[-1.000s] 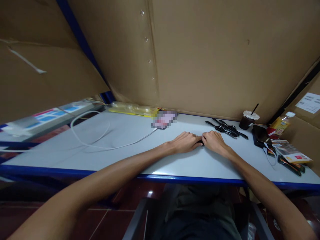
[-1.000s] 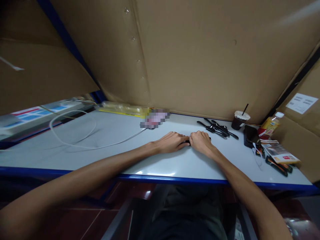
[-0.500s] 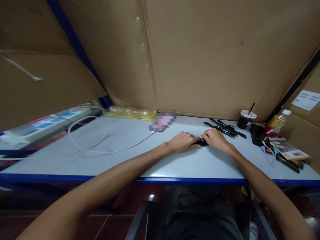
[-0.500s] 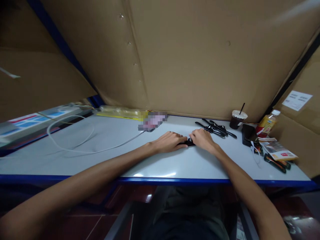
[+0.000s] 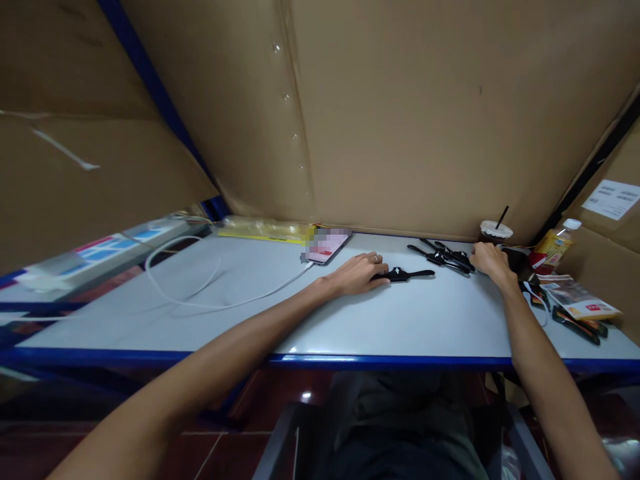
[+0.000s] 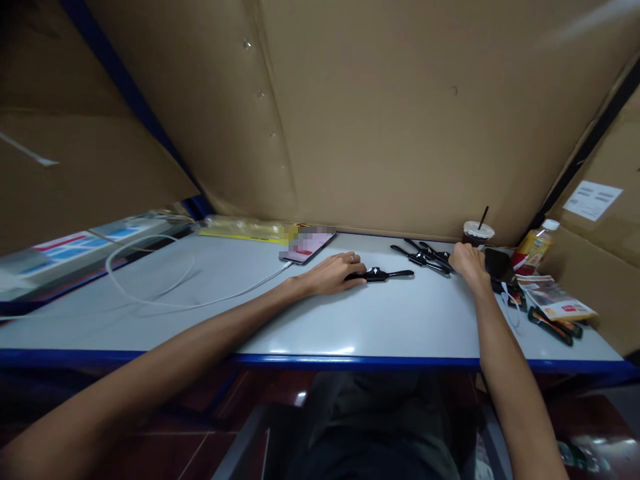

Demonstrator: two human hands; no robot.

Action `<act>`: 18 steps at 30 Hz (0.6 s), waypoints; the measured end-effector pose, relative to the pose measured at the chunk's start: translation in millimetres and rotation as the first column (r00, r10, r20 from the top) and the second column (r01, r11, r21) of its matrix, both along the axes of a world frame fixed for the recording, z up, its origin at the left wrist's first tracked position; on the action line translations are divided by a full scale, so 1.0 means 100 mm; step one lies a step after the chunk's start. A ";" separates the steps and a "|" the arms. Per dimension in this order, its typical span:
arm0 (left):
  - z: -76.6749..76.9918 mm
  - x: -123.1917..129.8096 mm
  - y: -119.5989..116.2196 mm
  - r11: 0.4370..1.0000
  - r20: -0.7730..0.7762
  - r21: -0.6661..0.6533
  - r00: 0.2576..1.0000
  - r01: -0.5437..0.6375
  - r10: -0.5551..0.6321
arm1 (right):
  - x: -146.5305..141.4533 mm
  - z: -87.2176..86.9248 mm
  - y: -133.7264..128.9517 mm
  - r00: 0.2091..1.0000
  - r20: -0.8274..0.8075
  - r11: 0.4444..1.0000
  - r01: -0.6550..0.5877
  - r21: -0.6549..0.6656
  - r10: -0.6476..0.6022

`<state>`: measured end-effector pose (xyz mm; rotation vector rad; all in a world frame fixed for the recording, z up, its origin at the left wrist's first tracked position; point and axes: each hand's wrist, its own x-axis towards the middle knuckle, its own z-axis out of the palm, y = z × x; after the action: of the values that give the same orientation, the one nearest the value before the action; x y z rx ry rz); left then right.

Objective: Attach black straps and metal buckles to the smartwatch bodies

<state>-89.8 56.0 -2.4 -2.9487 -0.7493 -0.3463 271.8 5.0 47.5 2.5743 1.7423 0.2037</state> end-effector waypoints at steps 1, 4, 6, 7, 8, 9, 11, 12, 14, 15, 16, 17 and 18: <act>-0.01 0.01 -0.01 1.000 0.004 -0.004 1.000 -0.008 0.008 | 0.01 0.00 0.00 1.000 -0.004 1.000 0.004 -0.018 -0.004; -0.03 0.05 -0.02 0.999 0.017 -0.011 0.999 -0.049 0.049 | 0.05 0.00 0.02 1.000 -0.024 0.997 0.011 -0.074 -0.012; -0.03 0.08 -0.03 0.997 0.007 -0.004 0.997 -0.077 0.077 | 0.06 -0.03 0.03 0.999 -0.041 0.995 0.010 -0.103 -0.015; -0.03 0.10 -0.03 0.996 -0.006 0.006 0.996 -0.086 0.086 | 0.07 -0.04 0.03 0.999 -0.048 0.994 0.008 -0.113 -0.014; -0.04 0.12 -0.04 0.996 -0.023 0.021 0.996 -0.089 0.090 | 0.07 -0.06 0.04 0.998 -0.056 0.993 0.004 -0.120 -0.011; -0.04 0.14 -0.04 0.995 -0.038 0.037 0.995 -0.088 0.090 | 0.07 -0.07 0.05 0.998 -0.063 0.992 0.002 -0.125 -0.010; -0.05 0.17 -0.05 0.995 -0.066 0.068 0.994 -0.078 0.083 | 0.07 -0.10 0.06 0.997 -0.079 0.992 -0.004 -0.128 -0.007; -0.05 0.18 -0.05 0.994 -0.075 0.080 0.994 -0.075 0.081 | 0.08 -0.10 0.06 0.996 -0.088 0.992 -0.005 -0.129 -0.006; -0.05 0.19 -0.06 0.992 -0.085 0.097 0.993 -0.074 0.083 | 0.09 -0.11 0.06 0.994 -0.106 0.992 -0.007 -0.128 -0.006; -0.05 0.19 -0.06 0.992 -0.088 0.102 0.993 -0.075 0.084 | 0.11 -0.12 0.07 0.993 -0.117 0.992 -0.009 -0.128 -0.006; -0.05 0.19 -0.07 0.992 -0.090 0.105 0.992 -0.074 0.084 | 0.12 -0.12 0.07 0.992 -0.128 0.992 -0.011 -0.128 -0.005; -0.05 0.19 -0.07 0.992 -0.092 0.106 0.992 -0.073 0.083 | 0.14 -0.12 0.08 0.990 -0.140 0.992 -0.012 -0.128 -0.006; -0.05 0.19 -0.07 0.992 -0.096 0.106 0.992 -0.071 0.081 | 0.16 -0.13 0.09 0.988 -0.151 0.992 -0.013 -0.128 -0.007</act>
<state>-70.4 48.7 -7.0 -2.8090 -0.8031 -0.2221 287.7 13.6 34.6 2.5546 1.7426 -0.1044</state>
